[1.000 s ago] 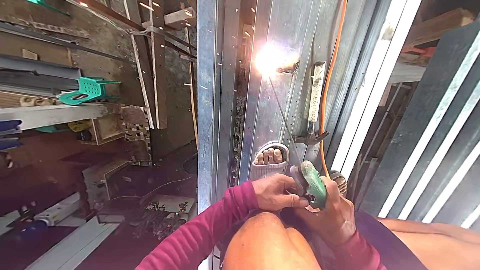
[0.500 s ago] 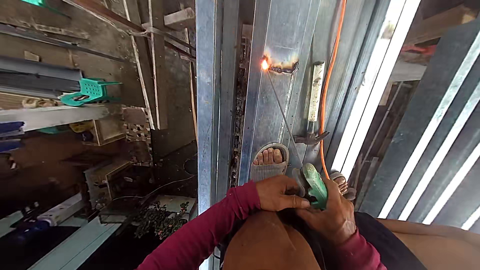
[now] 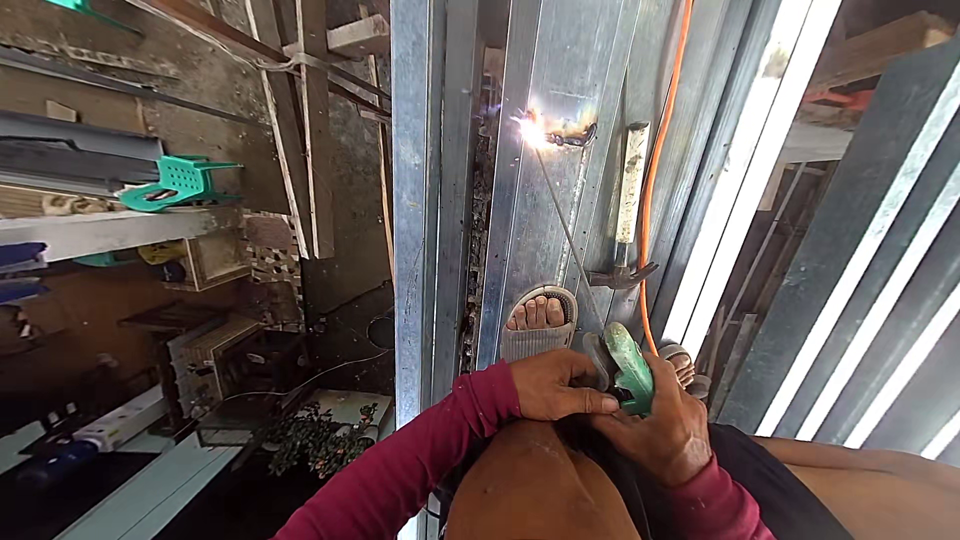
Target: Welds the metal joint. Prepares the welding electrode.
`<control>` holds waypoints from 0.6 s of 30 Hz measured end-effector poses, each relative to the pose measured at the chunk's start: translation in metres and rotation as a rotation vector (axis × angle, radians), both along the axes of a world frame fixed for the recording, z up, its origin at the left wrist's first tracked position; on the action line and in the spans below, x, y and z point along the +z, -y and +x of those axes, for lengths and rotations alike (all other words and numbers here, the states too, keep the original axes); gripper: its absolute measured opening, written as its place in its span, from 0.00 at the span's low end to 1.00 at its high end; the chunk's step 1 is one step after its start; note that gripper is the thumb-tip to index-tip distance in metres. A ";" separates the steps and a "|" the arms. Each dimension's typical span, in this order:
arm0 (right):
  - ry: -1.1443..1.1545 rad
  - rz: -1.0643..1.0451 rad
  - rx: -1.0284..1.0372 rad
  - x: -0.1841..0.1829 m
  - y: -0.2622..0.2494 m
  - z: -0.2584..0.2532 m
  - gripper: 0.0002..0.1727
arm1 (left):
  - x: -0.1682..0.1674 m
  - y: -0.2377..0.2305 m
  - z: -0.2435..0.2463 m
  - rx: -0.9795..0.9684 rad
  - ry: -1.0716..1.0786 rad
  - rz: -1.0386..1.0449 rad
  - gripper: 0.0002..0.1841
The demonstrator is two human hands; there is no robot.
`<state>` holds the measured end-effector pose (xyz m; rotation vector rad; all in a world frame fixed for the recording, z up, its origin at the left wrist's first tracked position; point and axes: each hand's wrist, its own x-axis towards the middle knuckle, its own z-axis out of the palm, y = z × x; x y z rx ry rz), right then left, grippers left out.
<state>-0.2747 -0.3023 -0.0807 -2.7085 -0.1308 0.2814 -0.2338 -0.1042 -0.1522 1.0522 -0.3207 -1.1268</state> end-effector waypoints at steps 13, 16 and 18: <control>-0.002 -0.010 -0.007 0.000 -0.001 0.001 0.45 | 0.000 0.000 0.001 -0.001 -0.008 0.003 0.14; -0.001 -0.011 -0.007 0.000 -0.001 0.002 0.45 | 0.000 -0.001 0.001 0.002 -0.013 -0.003 0.14; -0.003 -0.011 -0.006 0.000 -0.002 0.001 0.45 | 0.000 -0.001 0.001 -0.001 -0.017 -0.007 0.14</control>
